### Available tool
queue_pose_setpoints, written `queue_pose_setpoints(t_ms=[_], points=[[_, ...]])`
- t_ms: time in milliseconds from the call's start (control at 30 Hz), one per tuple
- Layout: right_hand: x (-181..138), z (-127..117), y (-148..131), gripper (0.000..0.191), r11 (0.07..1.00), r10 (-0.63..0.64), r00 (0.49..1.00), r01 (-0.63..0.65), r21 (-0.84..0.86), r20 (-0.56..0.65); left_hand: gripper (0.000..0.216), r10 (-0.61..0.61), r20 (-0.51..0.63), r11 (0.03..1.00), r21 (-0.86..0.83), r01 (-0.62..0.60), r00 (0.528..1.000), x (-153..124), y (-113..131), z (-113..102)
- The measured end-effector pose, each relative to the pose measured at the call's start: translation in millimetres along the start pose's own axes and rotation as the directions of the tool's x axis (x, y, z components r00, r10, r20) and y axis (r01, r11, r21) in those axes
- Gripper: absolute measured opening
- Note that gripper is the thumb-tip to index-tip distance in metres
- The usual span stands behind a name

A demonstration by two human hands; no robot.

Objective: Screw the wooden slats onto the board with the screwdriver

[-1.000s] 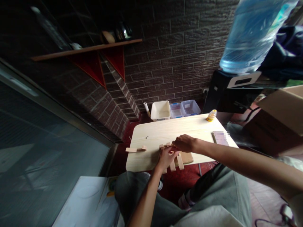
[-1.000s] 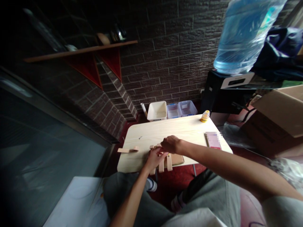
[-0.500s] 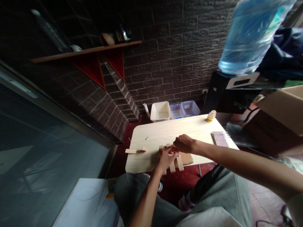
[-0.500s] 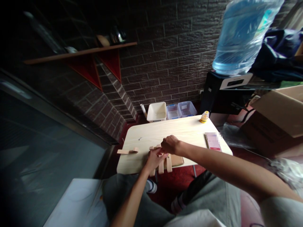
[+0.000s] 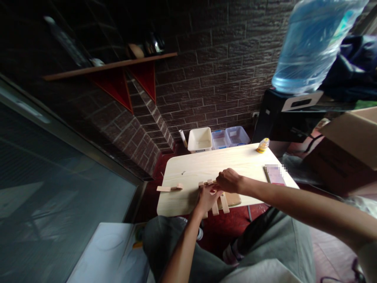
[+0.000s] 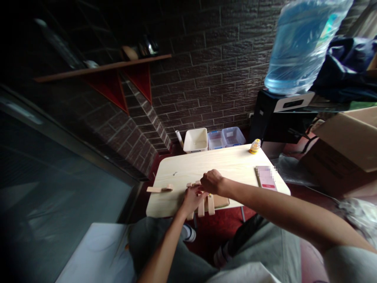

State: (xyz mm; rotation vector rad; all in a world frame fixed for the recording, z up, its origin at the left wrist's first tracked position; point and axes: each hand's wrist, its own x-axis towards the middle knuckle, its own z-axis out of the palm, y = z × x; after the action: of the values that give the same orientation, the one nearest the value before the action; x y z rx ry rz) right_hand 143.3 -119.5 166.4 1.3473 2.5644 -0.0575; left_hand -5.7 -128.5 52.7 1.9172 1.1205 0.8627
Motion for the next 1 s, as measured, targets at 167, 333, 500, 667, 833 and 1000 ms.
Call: queue_pose_setpoints(t_ms=[167, 333, 500, 667, 833, 1000], points=[[-5.5, -2.3, 1.5, 0.035, 0.996, -0.061, 0.998, 0.061, -0.059, 0.004, 0.02, -0.001, 0.027, 1.0, -0.029, 0.002, 1.0, -0.4, 0.2, -0.5], [-6.2, -1.2, 3.9, 0.033, 0.994, -0.088, 0.996, 0.087, -0.073, -0.01, 0.02, -0.038, -0.002, 0.999, -0.005, 0.038, 0.999, -1.6, -4.8, 1.9], [-7.3, -3.7, 1.0, 0.033, 0.994, -0.083, 0.996, 0.08, -0.08, -0.034, 0.021, -0.03, -0.004, 0.999, -0.026, 0.03, 1.0, -3.1, -8.6, 1.0], [0.1, 0.0, -1.2, 0.042, 0.998, -0.051, 0.998, 0.05, -0.045, -0.026, 0.019, -0.039, -0.015, 0.999, -0.005, 0.039, 0.999, -2.8, -7.2, -1.1], [6.5, 5.4, -1.1, 0.04, 0.999, -0.029, 0.999, 0.03, 0.016, -0.023, 0.018, -0.035, -0.029, 0.999, -0.003, 0.035, 0.999, -3.5, -4.6, -1.0], [8.2, 16.7, -1.7, 0.049, 1.0, 0.019, 0.998, -0.019, 0.006, -0.052, 0.018, -0.021, -0.025, 1.0, -0.008, 0.02, 0.999, -5.8, -4.0, -2.3]])
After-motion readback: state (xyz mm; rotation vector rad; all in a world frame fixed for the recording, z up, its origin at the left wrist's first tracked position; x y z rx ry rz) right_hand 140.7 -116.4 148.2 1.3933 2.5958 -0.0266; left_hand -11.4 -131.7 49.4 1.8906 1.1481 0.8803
